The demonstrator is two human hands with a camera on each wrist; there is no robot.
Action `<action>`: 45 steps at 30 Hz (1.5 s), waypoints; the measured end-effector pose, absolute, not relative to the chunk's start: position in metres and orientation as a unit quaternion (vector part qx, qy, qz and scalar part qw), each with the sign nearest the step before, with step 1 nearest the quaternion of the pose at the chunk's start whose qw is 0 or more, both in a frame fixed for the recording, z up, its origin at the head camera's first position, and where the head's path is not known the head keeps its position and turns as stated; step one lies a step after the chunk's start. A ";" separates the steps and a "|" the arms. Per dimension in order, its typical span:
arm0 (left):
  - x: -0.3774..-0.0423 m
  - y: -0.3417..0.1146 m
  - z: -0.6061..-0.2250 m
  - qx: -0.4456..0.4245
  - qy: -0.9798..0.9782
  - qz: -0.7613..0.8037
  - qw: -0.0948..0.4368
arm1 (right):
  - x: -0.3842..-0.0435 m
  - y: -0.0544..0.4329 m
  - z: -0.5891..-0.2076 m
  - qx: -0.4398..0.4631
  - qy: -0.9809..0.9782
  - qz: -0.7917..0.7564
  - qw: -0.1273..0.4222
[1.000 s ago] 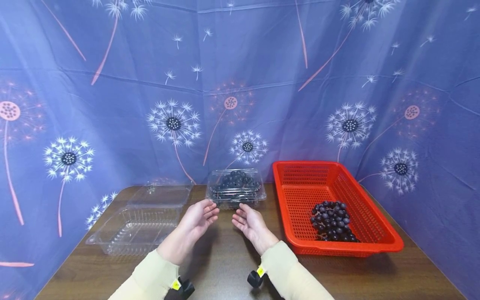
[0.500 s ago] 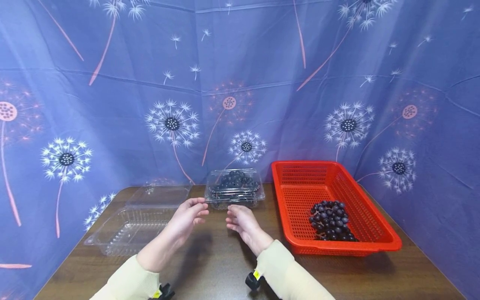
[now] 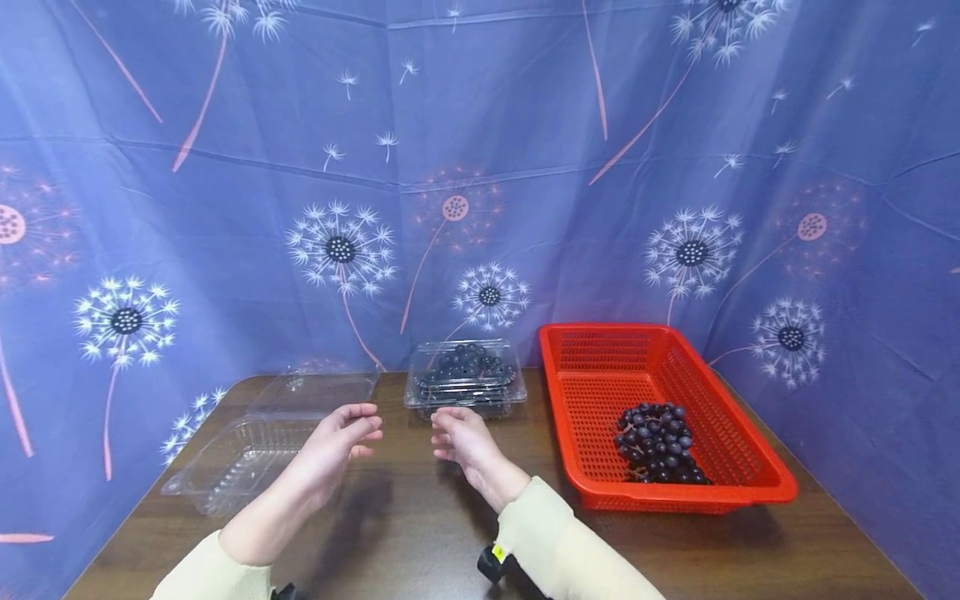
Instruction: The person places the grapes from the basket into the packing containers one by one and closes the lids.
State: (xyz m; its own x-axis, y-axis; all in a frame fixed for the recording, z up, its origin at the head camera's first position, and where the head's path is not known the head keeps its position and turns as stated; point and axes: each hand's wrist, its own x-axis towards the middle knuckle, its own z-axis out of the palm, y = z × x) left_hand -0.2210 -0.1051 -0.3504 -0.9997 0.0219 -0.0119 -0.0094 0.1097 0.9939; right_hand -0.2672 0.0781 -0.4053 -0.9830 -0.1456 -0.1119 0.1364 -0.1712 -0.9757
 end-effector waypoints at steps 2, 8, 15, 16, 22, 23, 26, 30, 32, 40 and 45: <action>-0.220 -0.110 -0.349 0.003 0.746 0.666 0.011 | -0.267 0.076 -0.404 -0.009 0.633 -0.767 0.103; -0.220 -0.131 -0.346 0.000 0.755 0.655 0.014 | -0.264 0.069 -0.401 -0.010 0.588 -0.793 0.158; -0.223 -0.153 -0.345 -0.014 0.749 0.663 0.019 | -0.261 0.061 -0.401 -0.002 0.562 -0.804 0.192; -0.224 -0.156 -0.344 -0.015 0.749 0.663 0.020 | -0.260 0.060 -0.401 0.000 0.559 -0.806 0.195; -0.224 -0.175 -0.341 -0.022 0.758 0.651 0.031 | -0.256 0.051 -0.402 0.003 0.551 -0.806 0.214; -0.224 -0.179 -0.341 -0.023 0.759 0.649 0.034 | -0.255 0.049 -0.402 0.001 0.551 -0.805 0.218; -0.224 -0.189 -0.342 -0.028 0.760 0.648 0.042 | -0.251 0.045 -0.403 -0.007 0.554 -0.801 0.228; -0.225 -0.202 -0.344 -0.030 0.754 0.655 0.043 | -0.247 0.040 -0.405 -0.014 0.553 -0.799 0.235; -0.224 -0.208 -0.345 -0.030 0.745 0.664 0.046 | -0.246 0.038 -0.404 -0.015 0.550 -0.800 0.238; -0.223 -0.238 -0.346 -0.040 0.728 0.683 0.043 | -0.242 0.027 -0.405 -0.015 0.539 -0.805 0.247; -0.225 -0.258 -0.346 -0.040 0.704 0.709 0.029 | -0.241 0.021 -0.408 -0.009 0.530 -0.811 0.249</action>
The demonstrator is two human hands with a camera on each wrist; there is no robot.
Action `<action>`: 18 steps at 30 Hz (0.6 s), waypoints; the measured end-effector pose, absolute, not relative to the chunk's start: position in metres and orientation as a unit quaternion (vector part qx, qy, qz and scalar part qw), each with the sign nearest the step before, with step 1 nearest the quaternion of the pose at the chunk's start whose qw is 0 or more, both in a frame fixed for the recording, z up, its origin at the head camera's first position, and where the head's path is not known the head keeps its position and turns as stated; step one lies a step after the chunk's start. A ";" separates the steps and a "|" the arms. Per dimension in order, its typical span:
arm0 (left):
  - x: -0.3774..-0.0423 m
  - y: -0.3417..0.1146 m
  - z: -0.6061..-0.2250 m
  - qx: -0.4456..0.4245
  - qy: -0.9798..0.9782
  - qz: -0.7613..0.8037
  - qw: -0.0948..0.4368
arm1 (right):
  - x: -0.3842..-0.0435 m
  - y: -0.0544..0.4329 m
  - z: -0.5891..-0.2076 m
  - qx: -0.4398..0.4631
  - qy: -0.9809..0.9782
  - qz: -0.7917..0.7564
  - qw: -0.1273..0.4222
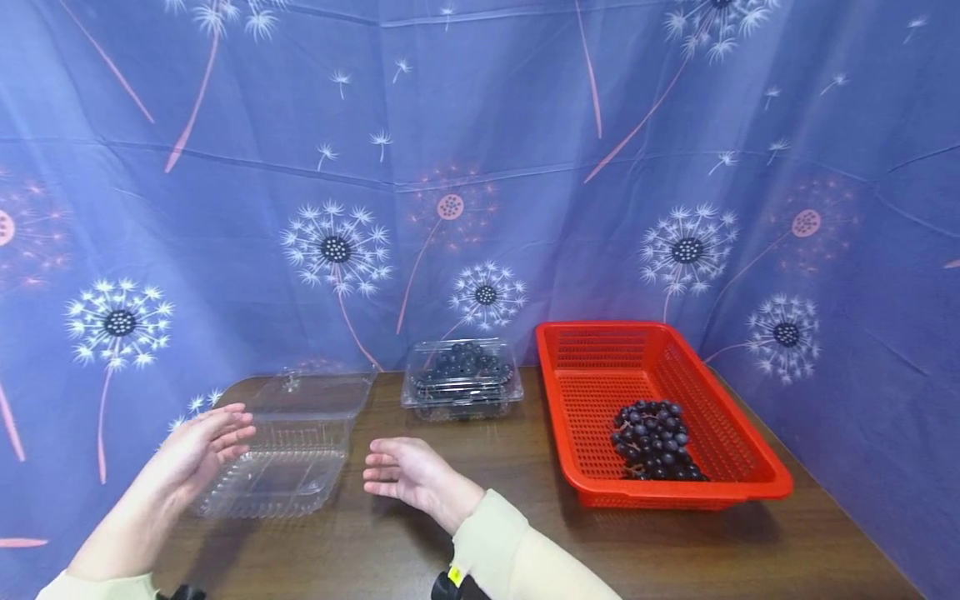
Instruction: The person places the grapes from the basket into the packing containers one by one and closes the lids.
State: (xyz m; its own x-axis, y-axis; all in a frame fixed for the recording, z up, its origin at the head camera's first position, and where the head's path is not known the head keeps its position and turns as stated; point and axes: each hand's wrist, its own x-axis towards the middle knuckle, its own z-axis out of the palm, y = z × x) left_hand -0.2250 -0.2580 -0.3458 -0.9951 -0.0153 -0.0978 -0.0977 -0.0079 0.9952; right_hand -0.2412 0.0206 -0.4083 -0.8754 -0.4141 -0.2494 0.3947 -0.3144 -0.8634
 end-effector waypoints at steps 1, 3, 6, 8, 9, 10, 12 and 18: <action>-0.226 -0.262 -0.346 -0.038 0.693 0.719 0.026 | -0.241 0.020 -0.409 -0.008 0.529 -0.811 0.250; -0.228 -0.270 -0.346 -0.032 0.671 0.740 0.022 | -0.240 0.019 -0.411 -0.005 0.526 -0.813 0.251; -0.229 -0.281 -0.346 -0.022 0.644 0.764 0.020 | -0.238 0.017 -0.413 -0.005 0.521 -0.814 0.255; -0.230 -0.289 -0.347 -0.018 0.635 0.772 0.021 | -0.237 0.016 -0.414 -0.007 0.519 -0.815 0.256; -0.230 -0.293 -0.348 -0.018 0.629 0.777 0.022 | -0.237 0.015 -0.415 -0.008 0.519 -0.816 0.256; -0.231 -0.297 -0.349 -0.020 0.622 0.782 0.024 | -0.236 0.014 -0.415 -0.008 0.518 -0.816 0.256; -0.232 -0.305 -0.352 -0.023 0.611 0.791 0.028 | -0.236 0.012 -0.416 -0.006 0.517 -0.818 0.254; -0.235 -0.331 -0.360 -0.025 0.564 0.824 0.041 | -0.236 0.006 -0.417 0.001 0.519 -0.818 0.249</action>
State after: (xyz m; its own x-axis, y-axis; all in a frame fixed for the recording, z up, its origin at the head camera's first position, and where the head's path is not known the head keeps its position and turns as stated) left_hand -0.2351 -0.3312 -0.3602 -0.9953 0.0392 -0.0883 -0.0965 -0.3602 0.9279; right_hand -0.2359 0.0062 -0.4174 -0.8755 -0.4068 -0.2607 0.4093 -0.3375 -0.8477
